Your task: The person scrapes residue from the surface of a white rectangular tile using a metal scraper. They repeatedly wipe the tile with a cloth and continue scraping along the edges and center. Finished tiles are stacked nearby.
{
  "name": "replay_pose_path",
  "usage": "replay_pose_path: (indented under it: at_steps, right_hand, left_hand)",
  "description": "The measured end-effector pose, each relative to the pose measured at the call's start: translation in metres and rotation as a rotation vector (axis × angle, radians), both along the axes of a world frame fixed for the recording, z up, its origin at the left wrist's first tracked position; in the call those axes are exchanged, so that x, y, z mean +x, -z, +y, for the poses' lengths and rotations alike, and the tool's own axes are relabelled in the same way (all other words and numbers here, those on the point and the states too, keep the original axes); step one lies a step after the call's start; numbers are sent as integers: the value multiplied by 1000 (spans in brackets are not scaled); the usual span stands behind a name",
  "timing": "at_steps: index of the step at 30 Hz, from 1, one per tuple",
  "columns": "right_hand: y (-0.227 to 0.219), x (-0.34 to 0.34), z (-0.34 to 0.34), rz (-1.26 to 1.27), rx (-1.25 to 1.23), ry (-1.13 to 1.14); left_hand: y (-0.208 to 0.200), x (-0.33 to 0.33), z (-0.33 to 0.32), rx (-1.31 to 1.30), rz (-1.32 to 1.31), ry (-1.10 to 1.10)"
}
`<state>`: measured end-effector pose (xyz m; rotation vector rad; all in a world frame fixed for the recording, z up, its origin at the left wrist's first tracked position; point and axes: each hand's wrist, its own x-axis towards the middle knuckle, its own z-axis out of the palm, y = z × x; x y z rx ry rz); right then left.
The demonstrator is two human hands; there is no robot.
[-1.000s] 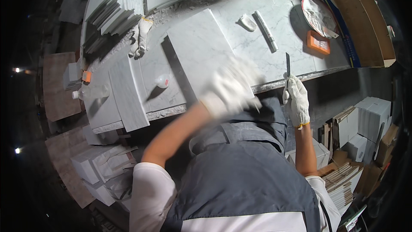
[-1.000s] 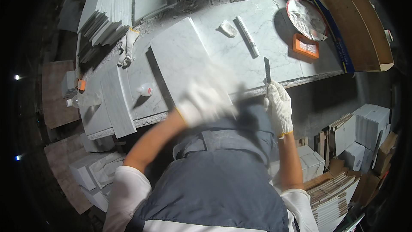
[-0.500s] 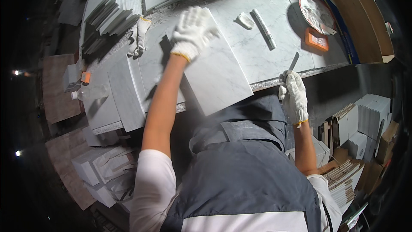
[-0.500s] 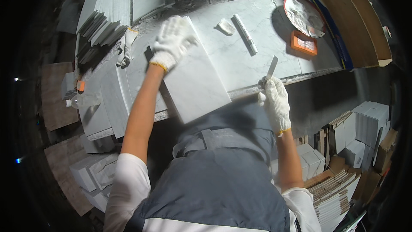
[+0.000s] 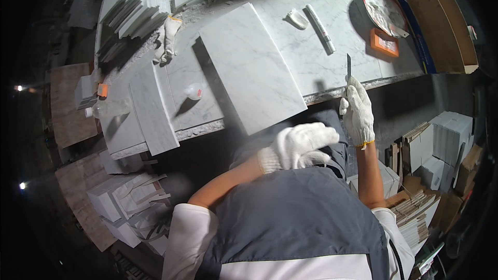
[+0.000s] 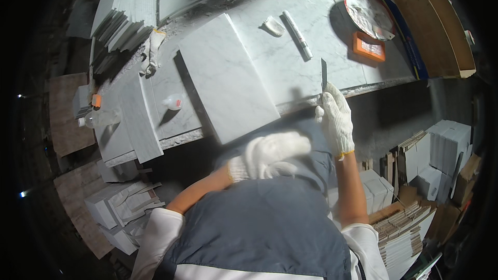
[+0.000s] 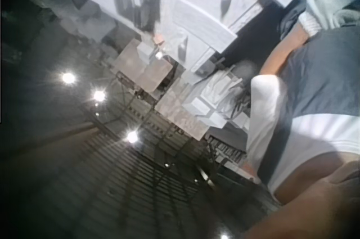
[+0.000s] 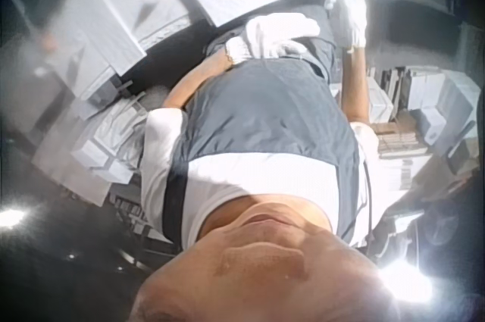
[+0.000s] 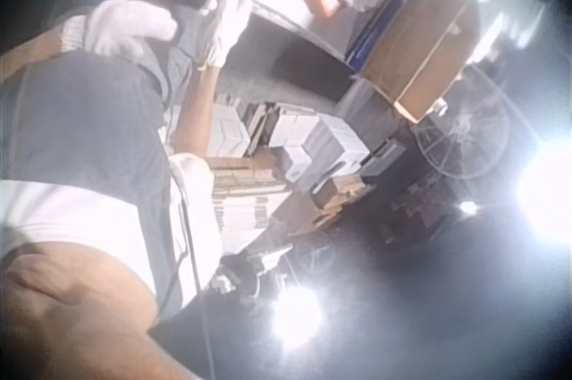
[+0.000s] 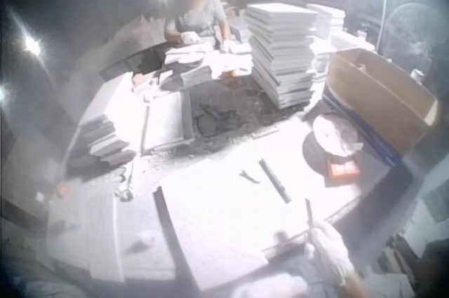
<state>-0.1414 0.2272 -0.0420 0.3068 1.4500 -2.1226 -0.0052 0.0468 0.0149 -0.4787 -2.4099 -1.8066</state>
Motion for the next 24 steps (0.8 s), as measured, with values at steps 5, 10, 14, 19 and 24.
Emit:
replay_pose_path:
  at_steps: [5,10,14,19,24]
  right_hand:
    - [-7,7,-12,15,14,-93]
    - [-3,14,-14,17,22,-109]
    - [-3,14,-19,44,101,-66]
    - [-9,8,-26,75,119,-100]
    - [-11,8,-30,52,61,-159]
  left_hand:
    - [-5,4,-26,-157,90,-97]
    - [8,6,-27,-97,34,-93]
    - [12,8,-41,13,-83,-199]
    - [12,10,-82,-138,-14,-430]
    - [25,-3,-116,-240,22,-729]
